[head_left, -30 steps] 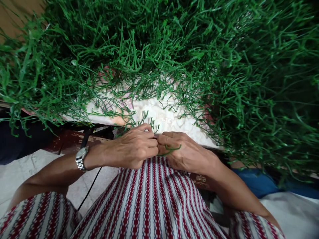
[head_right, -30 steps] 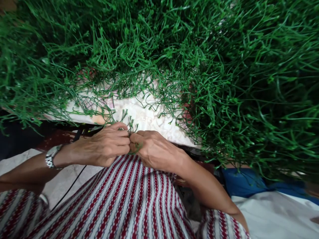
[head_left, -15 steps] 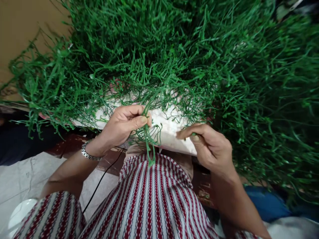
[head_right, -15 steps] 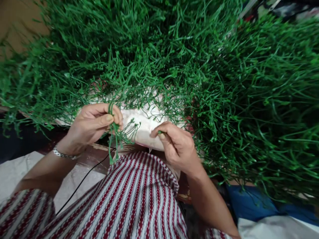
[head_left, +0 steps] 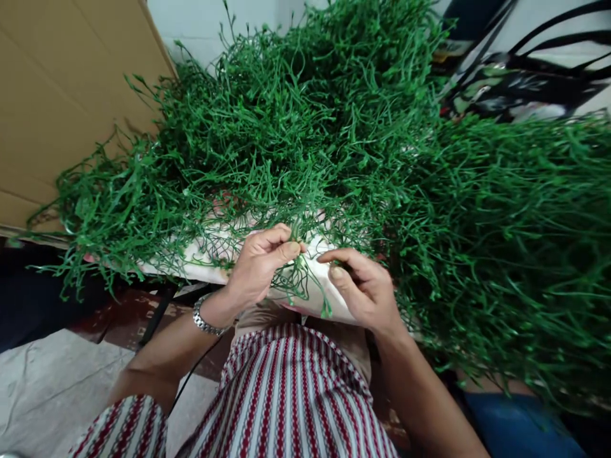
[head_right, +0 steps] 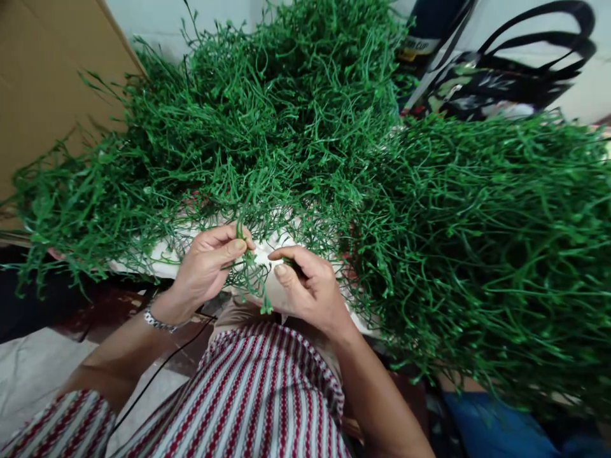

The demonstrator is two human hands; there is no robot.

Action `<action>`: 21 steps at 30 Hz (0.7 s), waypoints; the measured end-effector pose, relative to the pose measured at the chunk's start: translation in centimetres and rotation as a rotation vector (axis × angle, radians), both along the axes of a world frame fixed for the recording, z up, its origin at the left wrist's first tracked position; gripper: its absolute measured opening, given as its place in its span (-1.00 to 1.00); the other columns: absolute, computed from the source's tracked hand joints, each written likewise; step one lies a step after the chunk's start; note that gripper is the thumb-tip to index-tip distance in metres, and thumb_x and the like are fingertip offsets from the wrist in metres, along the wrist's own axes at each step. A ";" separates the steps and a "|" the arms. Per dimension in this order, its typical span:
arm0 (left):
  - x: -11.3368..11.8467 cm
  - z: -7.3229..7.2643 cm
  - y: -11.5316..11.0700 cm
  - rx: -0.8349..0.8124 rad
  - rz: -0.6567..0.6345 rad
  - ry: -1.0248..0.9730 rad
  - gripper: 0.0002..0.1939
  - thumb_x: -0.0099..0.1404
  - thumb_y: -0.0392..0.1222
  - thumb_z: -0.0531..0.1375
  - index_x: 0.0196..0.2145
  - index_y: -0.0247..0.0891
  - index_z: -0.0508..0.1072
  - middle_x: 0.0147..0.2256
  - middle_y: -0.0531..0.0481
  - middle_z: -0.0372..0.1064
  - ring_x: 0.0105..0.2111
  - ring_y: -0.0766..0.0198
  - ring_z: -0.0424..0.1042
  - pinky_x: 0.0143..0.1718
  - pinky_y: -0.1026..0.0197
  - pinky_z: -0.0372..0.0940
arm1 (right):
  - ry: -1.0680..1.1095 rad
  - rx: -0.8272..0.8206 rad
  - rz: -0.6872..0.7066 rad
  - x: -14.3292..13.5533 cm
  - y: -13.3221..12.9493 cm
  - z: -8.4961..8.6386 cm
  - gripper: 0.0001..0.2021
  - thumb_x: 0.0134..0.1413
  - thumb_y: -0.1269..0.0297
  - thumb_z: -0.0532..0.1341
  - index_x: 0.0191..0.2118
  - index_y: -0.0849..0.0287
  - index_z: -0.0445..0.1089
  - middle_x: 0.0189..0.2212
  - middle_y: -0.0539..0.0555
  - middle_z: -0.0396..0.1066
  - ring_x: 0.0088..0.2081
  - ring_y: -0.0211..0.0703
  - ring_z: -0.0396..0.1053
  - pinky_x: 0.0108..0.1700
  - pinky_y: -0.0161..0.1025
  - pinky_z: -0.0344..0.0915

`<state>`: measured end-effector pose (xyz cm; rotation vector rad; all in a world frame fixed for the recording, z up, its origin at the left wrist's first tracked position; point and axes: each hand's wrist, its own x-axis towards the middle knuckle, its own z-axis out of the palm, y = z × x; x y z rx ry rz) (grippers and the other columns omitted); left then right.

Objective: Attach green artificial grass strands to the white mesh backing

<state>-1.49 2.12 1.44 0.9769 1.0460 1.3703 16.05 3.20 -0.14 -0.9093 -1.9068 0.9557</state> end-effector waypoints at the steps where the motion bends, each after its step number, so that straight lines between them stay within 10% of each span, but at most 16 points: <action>1: 0.2 -0.2 0.0 0.034 -0.001 0.039 -0.77 0.07 -0.17 0.29 -0.63 -0.30 0.39 -0.51 0.06 0.22 -0.43 0.40 0.23 -0.35 0.32 0.17 | 0.016 -0.029 0.028 -0.2 0.1 0.1 -0.81 0.15 0.24 0.10 -0.24 0.21 0.38 -0.41 0.04 0.39 -0.43 -0.30 0.30 -0.42 -0.35 0.18; 10: 0.5 -0.6 -0.4 0.065 -0.060 0.007 -0.90 0.11 -0.18 0.26 -0.49 -0.26 0.49 -0.50 0.05 0.26 -0.47 0.38 0.21 -0.44 0.30 0.11 | 0.126 -0.210 0.026 -0.9 0.5 0.6 -0.85 0.07 0.32 0.13 -0.46 0.23 0.32 -0.60 -0.07 0.18 -0.56 -0.40 0.09 -0.52 -0.41 0.06; 21: 0.8 -0.3 -0.1 0.086 -0.064 0.022 -0.89 0.04 -0.25 0.28 -0.55 -0.27 0.41 -0.51 0.09 0.15 -0.45 0.39 0.15 -0.42 0.32 0.09 | 0.091 -0.136 -0.005 -1.4 -0.1 0.0 -0.83 0.11 0.22 0.13 -0.25 0.20 0.35 -0.49 -0.03 0.28 -0.50 -0.36 0.17 -0.45 -0.39 0.13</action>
